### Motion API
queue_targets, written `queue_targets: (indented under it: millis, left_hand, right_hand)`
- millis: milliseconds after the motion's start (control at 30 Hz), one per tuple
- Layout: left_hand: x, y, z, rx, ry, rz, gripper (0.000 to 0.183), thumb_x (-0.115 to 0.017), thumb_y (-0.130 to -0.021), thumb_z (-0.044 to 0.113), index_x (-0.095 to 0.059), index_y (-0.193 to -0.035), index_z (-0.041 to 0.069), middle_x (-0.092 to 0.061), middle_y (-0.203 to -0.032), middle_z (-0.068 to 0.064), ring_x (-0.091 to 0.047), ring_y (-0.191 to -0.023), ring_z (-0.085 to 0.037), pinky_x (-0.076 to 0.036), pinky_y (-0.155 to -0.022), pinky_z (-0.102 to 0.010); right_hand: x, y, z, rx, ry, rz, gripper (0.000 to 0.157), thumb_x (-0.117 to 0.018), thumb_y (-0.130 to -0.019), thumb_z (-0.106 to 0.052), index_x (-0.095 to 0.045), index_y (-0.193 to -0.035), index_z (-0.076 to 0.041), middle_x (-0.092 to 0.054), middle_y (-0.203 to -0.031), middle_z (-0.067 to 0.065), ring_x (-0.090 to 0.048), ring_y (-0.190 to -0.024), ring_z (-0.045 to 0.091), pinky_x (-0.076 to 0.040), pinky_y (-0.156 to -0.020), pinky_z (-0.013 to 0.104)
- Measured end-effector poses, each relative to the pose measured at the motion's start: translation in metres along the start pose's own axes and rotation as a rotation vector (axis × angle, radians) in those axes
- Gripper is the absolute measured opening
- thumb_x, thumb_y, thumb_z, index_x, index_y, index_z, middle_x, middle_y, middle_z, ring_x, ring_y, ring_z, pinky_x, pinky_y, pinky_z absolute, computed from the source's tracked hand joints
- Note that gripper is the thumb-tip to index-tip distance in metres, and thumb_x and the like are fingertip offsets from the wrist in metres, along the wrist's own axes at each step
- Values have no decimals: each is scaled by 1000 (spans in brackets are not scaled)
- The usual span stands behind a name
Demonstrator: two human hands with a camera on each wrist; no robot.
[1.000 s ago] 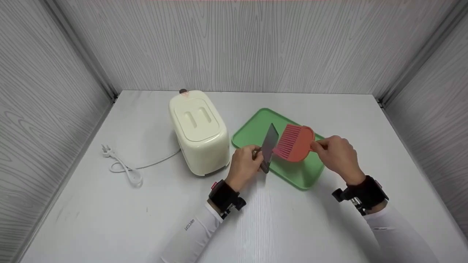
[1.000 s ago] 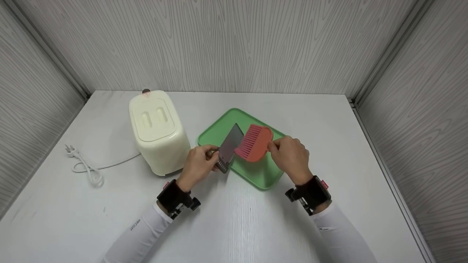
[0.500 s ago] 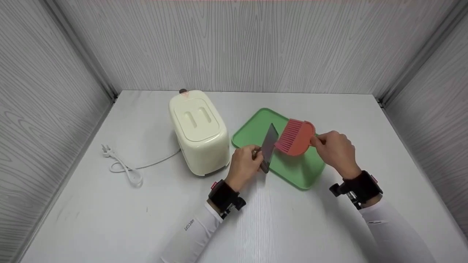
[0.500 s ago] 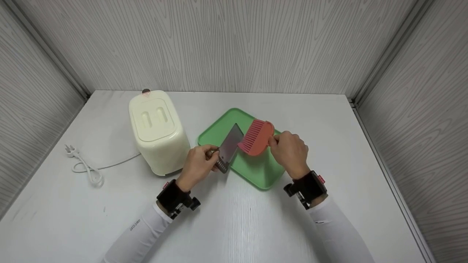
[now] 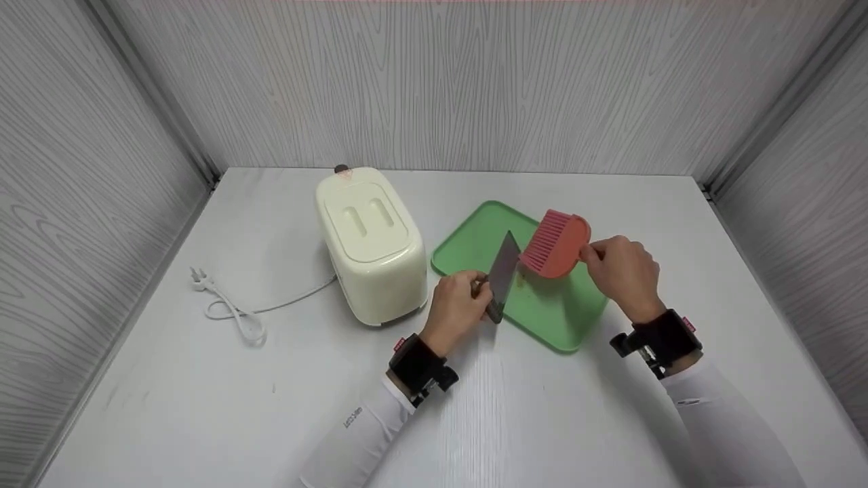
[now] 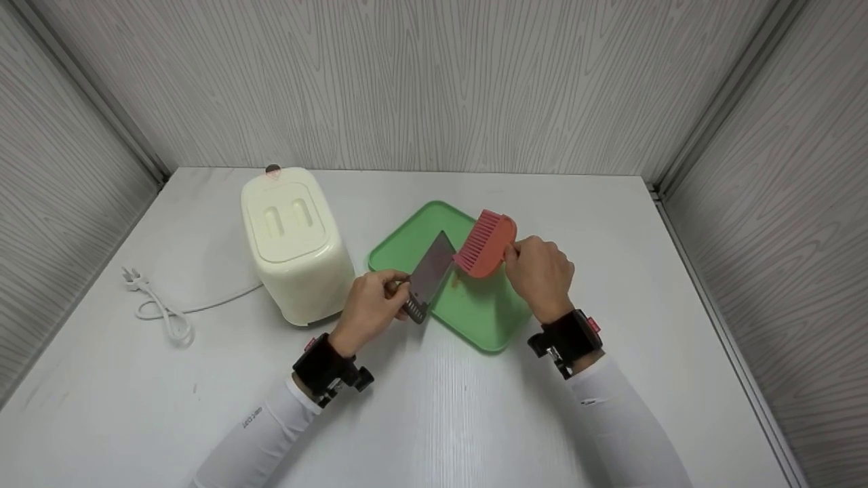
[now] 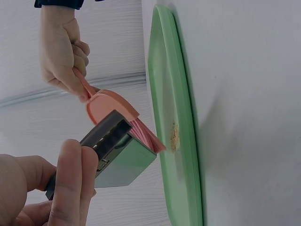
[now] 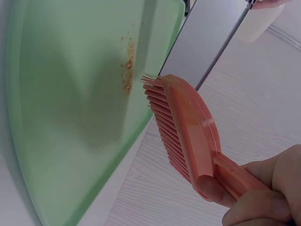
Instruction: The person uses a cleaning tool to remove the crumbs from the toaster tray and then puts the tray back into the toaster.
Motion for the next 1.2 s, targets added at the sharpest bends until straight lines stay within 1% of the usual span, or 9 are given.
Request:
queue_targets:
  millis: [100, 233, 433, 500, 800, 933, 1000, 1100, 1200]
  left_hand:
    - [0, 0, 1, -23, -25, 5, 18, -63, -97, 3, -74, -110, -5, -74, -78, -9, -64, -51, -8, -52, -47, -16]
    - [-1, -1, 1, -25, -44, 7, 18, -64, -97, 3, -74, -109, -5, -73, -77, -8, -63, -50, -7, -51, -48, -15]
    - [-1, -1, 1, -15, -40, 11, 18, -64, -96, 3, -74, -108, -5, -73, -79, -10, -66, -53, -11, -54, -48, -17]
    - [-1, -1, 0, -14, -35, 12, 17, -64, -96, 2, -74, -108, -6, -73, -80, -10, -67, -53, -12, -55, -48, -18]
    - [-2, -1, -5, 20, -24, 1, 19, -65, -97, 3, -74, -112, -6, -75, -87, -13, -67, -55, -11, -57, -49, -19]
    - [-1, -2, -6, 10, -16, 7, 20, -64, -97, 3, -73, -112, -6, -76, -86, -13, -66, -54, -11, -57, -48, -19]
    - [-1, -2, -6, 9, -7, 10, 20, -64, -97, 2, -74, -112, -6, -76, -85, -13, -66, -53, -10, -57, -48, -19]
    - [0, -2, -7, 24, 15, 9, 20, -63, -97, 2, -73, -112, -7, -76, -87, -14, -67, -54, -11, -58, -48, -20]
    - [1, -2, -8, 54, 45, 7, 20, -63, -97, 1, -73, -113, -7, -75, -91, -16, -68, -58, -13, -60, -50, -21]
  right_hand:
    - [-1, -1, 2, -5, 9, 9, 35, -61, -100, -19, -78, -70, -12, -43, -53, -7, -38, -50, 12, -23, -40, 25]
    - [-2, -2, 5, -27, 16, 11, 35, -60, -100, -20, -79, -73, -12, -46, -54, -6, -40, -50, 13, -25, -40, 26]
    - [-1, -2, 9, -49, 28, 22, 39, -57, -101, -21, -72, -66, -12, -51, -55, -3, -40, -50, 15, -25, -41, 27]
    - [0, -1, 10, -50, 28, 25, 40, -57, -102, -21, -72, -66, -12, -54, -55, -2, -40, -50, 15, -24, -41, 26]
    - [5, 0, 19, -61, 3, 41, 35, -58, -103, -23, -80, -79, -10, -62, -62, 2, -43, -52, 16, -27, -41, 27]
    - [9, 1, 25, -77, -28, 44, 33, -58, -103, -24, -82, -86, -8, -69, -68, 4, -44, -52, 16, -28, -41, 26]
    - [10, 2, 28, -87, -37, 45, 33, -58, -103, -25, -83, -90, -7, -69, -68, 4, -45, -52, 15, -29, -41, 26]
    - [12, 4, 33, -107, -41, 51, 35, -58, -103, -28, -83, -97, -5, -71, -71, 7, -49, -53, 15, -33, -41, 27]
    - [12, 6, 40, -121, -44, 56, 37, -57, -104, -31, -82, -101, -3, -73, -76, 11, -53, -56, 16, -37, -42, 28]
Point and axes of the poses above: each hand's wrist, its own y-axis away from the middle knuckle, its own x-axis out of the back of the hand, z = x × y, the point moved 6 cm from there along -y, towards the middle knuckle
